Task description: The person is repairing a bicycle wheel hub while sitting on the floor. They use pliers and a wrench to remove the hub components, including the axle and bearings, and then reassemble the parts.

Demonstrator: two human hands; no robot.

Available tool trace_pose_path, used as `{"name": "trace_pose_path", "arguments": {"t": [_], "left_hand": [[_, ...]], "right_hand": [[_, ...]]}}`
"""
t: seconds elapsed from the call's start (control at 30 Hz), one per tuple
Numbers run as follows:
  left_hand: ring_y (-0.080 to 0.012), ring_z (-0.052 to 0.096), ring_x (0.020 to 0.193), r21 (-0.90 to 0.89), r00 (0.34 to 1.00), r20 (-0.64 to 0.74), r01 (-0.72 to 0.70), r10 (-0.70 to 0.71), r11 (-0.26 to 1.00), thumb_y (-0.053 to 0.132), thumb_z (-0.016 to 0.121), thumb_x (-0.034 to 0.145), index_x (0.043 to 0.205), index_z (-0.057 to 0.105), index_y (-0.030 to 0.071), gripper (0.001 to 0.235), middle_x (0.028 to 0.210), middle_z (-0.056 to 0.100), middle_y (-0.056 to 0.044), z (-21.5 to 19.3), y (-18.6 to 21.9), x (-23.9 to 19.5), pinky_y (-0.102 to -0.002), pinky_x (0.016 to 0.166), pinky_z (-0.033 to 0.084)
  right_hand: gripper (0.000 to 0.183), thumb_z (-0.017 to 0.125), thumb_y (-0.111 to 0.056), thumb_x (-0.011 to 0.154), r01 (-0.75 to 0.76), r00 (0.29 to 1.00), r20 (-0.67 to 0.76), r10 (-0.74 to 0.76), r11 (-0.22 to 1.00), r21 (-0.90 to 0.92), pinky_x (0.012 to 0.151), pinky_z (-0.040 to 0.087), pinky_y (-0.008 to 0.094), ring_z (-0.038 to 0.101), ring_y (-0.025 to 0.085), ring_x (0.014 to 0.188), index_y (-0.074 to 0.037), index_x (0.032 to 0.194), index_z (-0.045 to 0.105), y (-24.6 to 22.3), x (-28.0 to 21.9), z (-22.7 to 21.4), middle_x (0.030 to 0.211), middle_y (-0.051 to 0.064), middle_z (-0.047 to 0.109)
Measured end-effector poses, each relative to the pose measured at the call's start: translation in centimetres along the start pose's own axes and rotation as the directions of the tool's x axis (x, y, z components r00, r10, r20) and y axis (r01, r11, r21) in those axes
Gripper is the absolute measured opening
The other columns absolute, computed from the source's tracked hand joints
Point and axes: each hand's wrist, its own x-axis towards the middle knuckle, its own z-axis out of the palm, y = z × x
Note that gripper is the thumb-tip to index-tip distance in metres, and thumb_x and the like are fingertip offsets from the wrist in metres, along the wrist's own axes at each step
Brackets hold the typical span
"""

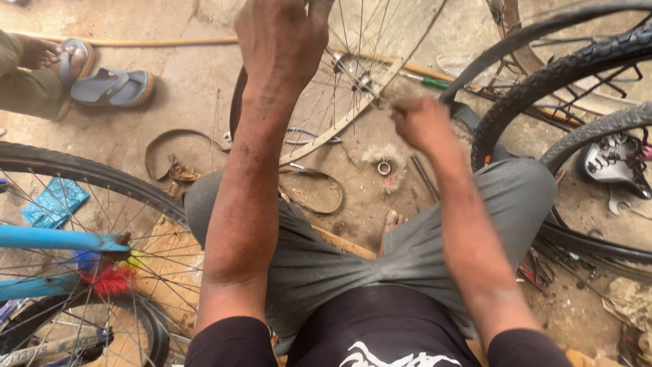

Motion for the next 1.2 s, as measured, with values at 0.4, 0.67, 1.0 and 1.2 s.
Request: {"name": "trace_pose_path", "arguments": {"t": [0.4,0.67,1.0,1.2], "left_hand": [[-0.0158,0.055,0.046,-0.003,1.0,0.018,-0.014,0.014,1.0,0.042,0.065,0.106,0.092,0.067,0.012,0.032,0.059,0.057,0.001,-0.4,1.2,-0.6,-0.035,0.043,0.043],[-0.0188,0.057,0.051,-0.01,1.0,0.006,-0.026,0.026,1.0,0.035,0.068,0.103,0.094,0.064,0.01,0.027,0.07,0.06,-0.004,0.0,3.3,-0.7,-0.038,0.047,0.045],[-0.0254,0.065,0.063,-0.094,0.986,0.154,0.083,-0.068,0.992,0.032,0.07,0.1,0.108,0.061,0.011,0.024,0.087,0.068,-0.009,-0.1,6.2,-1.8,-0.041,0.051,0.049],[-0.0427,0.067,0.076,-0.094,0.978,0.155,0.156,-0.14,0.983,0.028,0.072,0.097,0.111,0.06,0.005,0.029,0.091,0.067,-0.018,-1.1,8.3,-2.2,-0.056,0.062,0.05]], "right_hand": [[0.012,0.063,-0.016,0.09,-0.082,0.974,0.224,0.045,0.983,0.161,0.066,0.053,0.048,0.068,0.036,0.073,-0.01,0.092,0.072,0.6,1.6,-1.5,0.079,0.015,0.071],[0.021,0.05,-0.007,0.1,0.066,0.966,0.256,0.035,0.924,-0.377,0.079,0.058,0.045,0.072,0.03,0.085,-0.004,0.094,0.07,0.8,2.0,-0.8,0.091,0.021,0.074],[0.026,0.06,-0.013,0.087,0.172,0.973,0.161,-0.166,0.985,-0.023,0.082,0.053,0.053,0.069,0.039,0.097,-0.016,0.107,0.077,5.9,3.9,2.5,0.107,0.021,0.072],[0.021,0.057,-0.02,0.091,0.147,0.989,0.056,-0.137,0.956,-0.253,0.086,0.054,0.057,0.068,0.043,0.093,-0.015,0.1,0.074,5.3,3.8,3.6,0.097,0.022,0.072]]}}
